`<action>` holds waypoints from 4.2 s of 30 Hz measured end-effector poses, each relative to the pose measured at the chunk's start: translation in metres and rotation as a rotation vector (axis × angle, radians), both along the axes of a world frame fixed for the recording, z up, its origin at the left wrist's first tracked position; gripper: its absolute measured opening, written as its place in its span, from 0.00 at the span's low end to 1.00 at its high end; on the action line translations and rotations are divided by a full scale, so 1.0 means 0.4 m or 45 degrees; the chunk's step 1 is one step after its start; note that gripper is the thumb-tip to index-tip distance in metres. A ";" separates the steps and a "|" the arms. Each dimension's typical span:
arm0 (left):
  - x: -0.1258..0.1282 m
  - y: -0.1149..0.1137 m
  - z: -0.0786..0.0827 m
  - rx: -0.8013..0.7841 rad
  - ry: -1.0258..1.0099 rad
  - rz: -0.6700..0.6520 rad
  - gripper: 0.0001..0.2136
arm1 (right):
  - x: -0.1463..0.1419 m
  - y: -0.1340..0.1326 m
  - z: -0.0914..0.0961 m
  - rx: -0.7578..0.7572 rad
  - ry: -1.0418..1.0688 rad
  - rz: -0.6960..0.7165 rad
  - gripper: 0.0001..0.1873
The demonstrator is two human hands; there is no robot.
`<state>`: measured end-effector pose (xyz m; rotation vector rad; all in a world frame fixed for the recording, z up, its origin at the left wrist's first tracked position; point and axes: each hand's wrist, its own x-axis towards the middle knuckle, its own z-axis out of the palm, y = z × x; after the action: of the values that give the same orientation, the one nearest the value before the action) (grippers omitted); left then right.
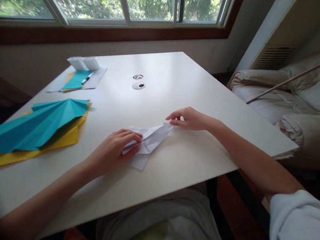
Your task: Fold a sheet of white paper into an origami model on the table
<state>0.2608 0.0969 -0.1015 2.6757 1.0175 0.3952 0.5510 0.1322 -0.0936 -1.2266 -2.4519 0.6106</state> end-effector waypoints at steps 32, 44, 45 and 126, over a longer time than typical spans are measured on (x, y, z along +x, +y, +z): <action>0.007 -0.012 -0.005 0.070 0.102 -0.066 0.14 | -0.032 -0.018 0.005 0.159 -0.102 0.311 0.12; 0.008 -0.014 -0.005 0.083 0.133 -0.045 0.13 | 0.000 -0.008 0.019 0.099 -0.127 0.221 0.09; 0.009 -0.014 -0.004 0.090 0.131 -0.041 0.13 | 0.000 -0.005 0.016 0.099 -0.126 0.227 0.09; 0.070 -0.010 -0.026 0.106 -0.085 0.055 0.06 | -0.113 -0.036 -0.034 0.111 -0.092 0.276 0.05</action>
<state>0.2888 0.0930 -0.1120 2.6970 1.0635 0.5433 0.5057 0.1178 -0.1071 -0.9739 -2.6641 0.5164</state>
